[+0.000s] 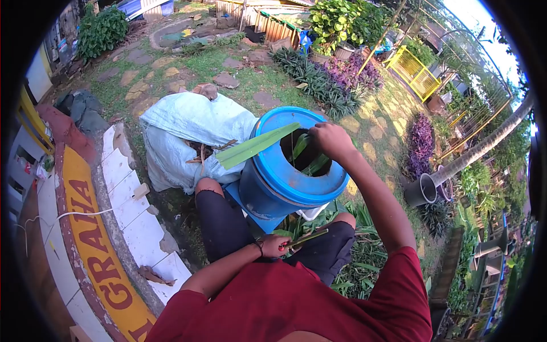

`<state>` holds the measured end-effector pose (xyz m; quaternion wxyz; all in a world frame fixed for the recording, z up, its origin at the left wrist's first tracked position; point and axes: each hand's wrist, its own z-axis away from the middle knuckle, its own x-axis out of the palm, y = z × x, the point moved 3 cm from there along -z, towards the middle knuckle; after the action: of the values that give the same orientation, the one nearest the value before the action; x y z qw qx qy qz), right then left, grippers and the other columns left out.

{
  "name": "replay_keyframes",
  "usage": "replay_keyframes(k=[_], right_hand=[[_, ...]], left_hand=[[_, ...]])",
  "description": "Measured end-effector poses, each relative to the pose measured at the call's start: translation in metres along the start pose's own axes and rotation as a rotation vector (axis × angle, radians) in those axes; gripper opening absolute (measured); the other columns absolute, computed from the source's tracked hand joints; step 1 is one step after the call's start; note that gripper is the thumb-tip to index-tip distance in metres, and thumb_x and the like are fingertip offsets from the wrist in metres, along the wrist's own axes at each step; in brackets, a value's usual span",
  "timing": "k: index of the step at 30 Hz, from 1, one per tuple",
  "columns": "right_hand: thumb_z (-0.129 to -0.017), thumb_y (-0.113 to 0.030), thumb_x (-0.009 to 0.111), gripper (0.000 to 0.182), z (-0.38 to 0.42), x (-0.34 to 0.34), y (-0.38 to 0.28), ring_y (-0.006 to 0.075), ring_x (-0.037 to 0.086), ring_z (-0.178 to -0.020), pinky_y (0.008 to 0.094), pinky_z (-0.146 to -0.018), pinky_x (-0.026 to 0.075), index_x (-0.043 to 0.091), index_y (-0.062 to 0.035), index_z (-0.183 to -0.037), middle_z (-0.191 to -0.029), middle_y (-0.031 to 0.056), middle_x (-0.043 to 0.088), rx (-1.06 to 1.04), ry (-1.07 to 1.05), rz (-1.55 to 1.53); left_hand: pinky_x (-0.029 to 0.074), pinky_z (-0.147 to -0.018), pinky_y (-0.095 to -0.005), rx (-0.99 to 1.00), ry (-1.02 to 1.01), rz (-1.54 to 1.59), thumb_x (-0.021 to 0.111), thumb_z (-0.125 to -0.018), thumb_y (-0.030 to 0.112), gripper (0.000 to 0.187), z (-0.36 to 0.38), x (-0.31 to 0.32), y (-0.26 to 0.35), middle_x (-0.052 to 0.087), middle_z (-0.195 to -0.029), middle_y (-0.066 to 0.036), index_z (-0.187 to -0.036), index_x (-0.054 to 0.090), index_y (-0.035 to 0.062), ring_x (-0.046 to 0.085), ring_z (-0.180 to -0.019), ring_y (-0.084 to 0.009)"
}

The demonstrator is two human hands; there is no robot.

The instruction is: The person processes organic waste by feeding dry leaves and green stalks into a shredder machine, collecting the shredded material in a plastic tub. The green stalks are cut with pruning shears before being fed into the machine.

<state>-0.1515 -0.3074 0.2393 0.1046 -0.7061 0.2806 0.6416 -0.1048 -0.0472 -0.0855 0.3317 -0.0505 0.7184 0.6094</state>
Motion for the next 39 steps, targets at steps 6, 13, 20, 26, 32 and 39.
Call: replay_keyframes(k=[6,13,20,26,32,39], right_hand=[[-0.087,-0.011,0.061,0.021,0.009,-0.002,-0.047,0.0383,0.066,-0.085,0.0408,-0.083,0.053,0.071,-0.0032,-0.104,-0.089,0.0192,0.07,-0.127,-0.506,-0.671],[-0.092,-0.01,0.059,0.047,0.013,-0.001,-0.015,0.0301,0.068,-0.107,0.0376,-0.098,0.05,0.056,-0.0032,-0.139,-0.121,0.0205,0.068,0.01,-0.57,-0.53],[-0.086,-0.028,0.074,0.054,-0.009,-0.089,-0.038,0.0376,0.062,-0.114,0.0454,-0.101,0.048,0.06,-0.0066,-0.133,-0.126,0.0209,0.064,0.009,0.029,-0.761],[-0.081,-0.04,0.077,0.057,-0.016,-0.07,-0.12,0.0357,0.056,-0.121,0.0452,-0.101,0.046,0.063,-0.0131,-0.129,-0.129,0.0155,0.059,-0.345,0.136,-0.565],[-0.087,-0.022,0.069,0.023,-0.017,-0.058,-0.121,0.0325,0.061,-0.093,0.0454,-0.085,0.05,0.071,-0.0085,-0.106,-0.099,0.0108,0.066,-0.383,0.247,-0.555],[-0.099,-0.021,0.066,0.026,0.021,-0.067,-0.003,0.0078,0.065,-0.09,0.0282,-0.083,0.054,0.068,-0.001,-0.115,-0.098,0.0024,0.072,0.255,0.591,-1.454]], left_hand=[[0.053,-0.069,-0.0452,-0.04,-0.062,-0.032,0.065,-0.087,0.03,0.026,-0.006,0.001,0.004,0.067,-0.082,-0.012,-0.106,0.063,0.0131,0.068,-0.078,-0.0331],[0.053,-0.069,-0.0457,-0.025,-0.063,-0.037,0.065,-0.086,0.029,0.026,-0.002,-0.004,0.01,0.067,-0.082,-0.012,-0.107,0.063,0.0137,0.068,-0.079,-0.0341],[0.052,-0.069,-0.0457,0.013,-0.039,-0.001,0.064,-0.086,0.028,0.026,-0.007,-0.005,0.009,0.067,-0.082,-0.013,-0.107,0.063,0.0127,0.067,-0.079,-0.0346],[0.052,-0.068,-0.0463,0.001,-0.042,0.013,0.065,-0.086,0.027,0.025,-0.006,-0.005,0.008,0.066,-0.082,-0.013,-0.106,0.062,0.0114,0.067,-0.08,-0.0354],[0.054,-0.07,-0.0452,-0.007,-0.066,-0.013,0.065,-0.085,0.027,0.026,-0.008,0.0,0.003,0.069,-0.086,-0.013,-0.105,0.062,0.0119,0.069,-0.082,-0.0353],[0.052,-0.064,-0.0452,0.052,-0.031,0.021,0.067,-0.087,0.025,0.024,-0.007,0.0,0.004,0.064,-0.078,-0.012,-0.103,0.06,0.0092,0.066,-0.072,-0.0346]])
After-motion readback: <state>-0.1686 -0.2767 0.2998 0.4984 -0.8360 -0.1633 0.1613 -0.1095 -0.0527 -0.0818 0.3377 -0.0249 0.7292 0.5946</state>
